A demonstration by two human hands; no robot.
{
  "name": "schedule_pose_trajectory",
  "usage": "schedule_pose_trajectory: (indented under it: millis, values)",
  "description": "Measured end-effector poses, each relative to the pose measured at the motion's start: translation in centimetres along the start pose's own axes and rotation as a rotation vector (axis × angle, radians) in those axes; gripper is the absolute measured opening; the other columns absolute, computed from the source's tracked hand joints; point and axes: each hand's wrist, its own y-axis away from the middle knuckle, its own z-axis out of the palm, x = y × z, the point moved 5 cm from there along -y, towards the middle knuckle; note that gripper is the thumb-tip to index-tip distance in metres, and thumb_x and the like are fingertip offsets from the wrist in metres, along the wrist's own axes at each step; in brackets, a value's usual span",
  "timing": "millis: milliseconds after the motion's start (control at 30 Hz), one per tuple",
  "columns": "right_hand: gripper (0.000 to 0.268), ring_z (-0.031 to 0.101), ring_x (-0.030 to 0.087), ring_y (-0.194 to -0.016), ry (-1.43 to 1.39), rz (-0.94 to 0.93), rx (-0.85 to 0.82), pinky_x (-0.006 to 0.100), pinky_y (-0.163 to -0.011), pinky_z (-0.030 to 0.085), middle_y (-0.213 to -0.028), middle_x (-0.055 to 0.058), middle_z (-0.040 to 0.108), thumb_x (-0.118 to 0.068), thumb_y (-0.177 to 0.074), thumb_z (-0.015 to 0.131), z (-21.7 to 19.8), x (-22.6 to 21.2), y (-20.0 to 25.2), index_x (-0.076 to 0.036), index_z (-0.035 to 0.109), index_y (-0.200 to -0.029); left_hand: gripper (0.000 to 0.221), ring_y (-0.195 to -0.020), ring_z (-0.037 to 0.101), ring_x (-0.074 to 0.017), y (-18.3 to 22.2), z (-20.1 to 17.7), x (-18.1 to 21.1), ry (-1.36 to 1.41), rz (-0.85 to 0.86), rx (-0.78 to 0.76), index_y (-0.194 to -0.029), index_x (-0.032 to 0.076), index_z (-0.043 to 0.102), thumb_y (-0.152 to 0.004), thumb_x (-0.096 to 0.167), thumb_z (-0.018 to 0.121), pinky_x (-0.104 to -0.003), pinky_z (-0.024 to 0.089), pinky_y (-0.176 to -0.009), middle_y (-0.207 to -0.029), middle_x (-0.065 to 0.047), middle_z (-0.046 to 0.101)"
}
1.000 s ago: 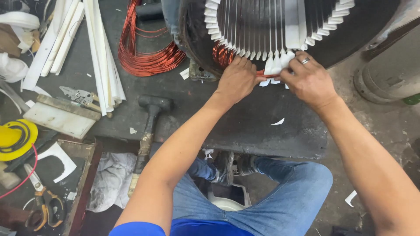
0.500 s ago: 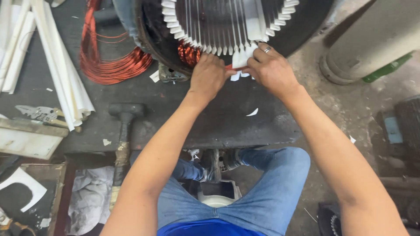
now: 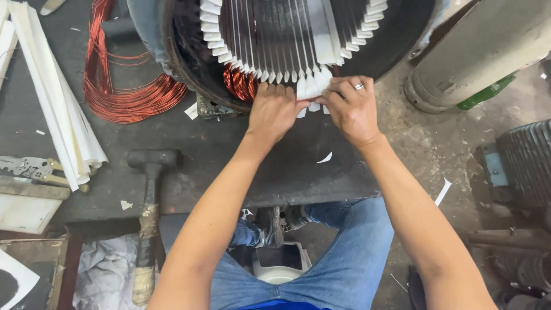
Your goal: Performing final winding adjustments on an electric motor stator by seating copper coils into slots using a mallet and wedge.
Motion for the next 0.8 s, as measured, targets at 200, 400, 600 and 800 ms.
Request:
schedule_pose_trajectory:
  millis: [200,400,600,800]
  values:
    - [0.016,0.072,0.032,-0.105,-0.034,0.062,-0.085,0.046,-0.091,0.051,-0.103,0.008,0.071,-0.020,-0.107,0.084,-1.3,-1.8,-1.7,-0.007,0.079,-0.100,0.060,-0.062,0.064,-0.0368,-0.2,0.1,0.0,0.046,-0.033,0.129,-0.077,0.007,0.065,-0.106,0.057,0.050,-0.049,0.044,-0.077,-0.064,-0.017,0.059]
    - [0.017,0.062,0.038,-0.104,-0.331,0.463,-0.164,0.049,-0.091,0.051,-0.111,0.017,0.066,0.005,-0.098,0.066,-6.5,-18.3,0.0,-0.004,0.075,-0.110,0.061,-0.074,0.071,-0.0295,-0.1,1.2,-0.4,-0.084,-0.100,-0.230,-0.081,0.016,0.074,-0.105,0.069,0.055,-0.043,0.045,-0.092,-0.076,-0.007,0.075]
    - [0.018,0.075,0.018,-0.102,-1.223,0.771,-0.551,0.037,-0.084,0.057,-0.112,0.006,0.082,-0.002,-0.093,0.067,1.2,-36.2,7.0,-0.010,0.076,-0.105,0.060,-0.086,0.072,-0.0328,-0.4,0.9,0.1,0.035,-0.124,-0.301,-0.099,0.007,0.078,-0.107,0.062,0.056,-0.047,0.046,-0.098,-0.087,-0.011,0.078]
    - [0.016,0.074,0.020,-0.097,-1.281,0.893,-0.552,0.040,-0.082,0.057,-0.107,0.006,0.080,-0.008,-0.093,0.071,3.1,-37.3,5.9,-0.011,0.077,-0.108,0.066,-0.102,0.070,-0.0365,-1.5,-0.9,0.0,0.165,-0.202,-0.458,-0.099,0.005,0.076,-0.109,0.066,0.051,-0.049,0.040,-0.104,-0.100,-0.015,0.079]
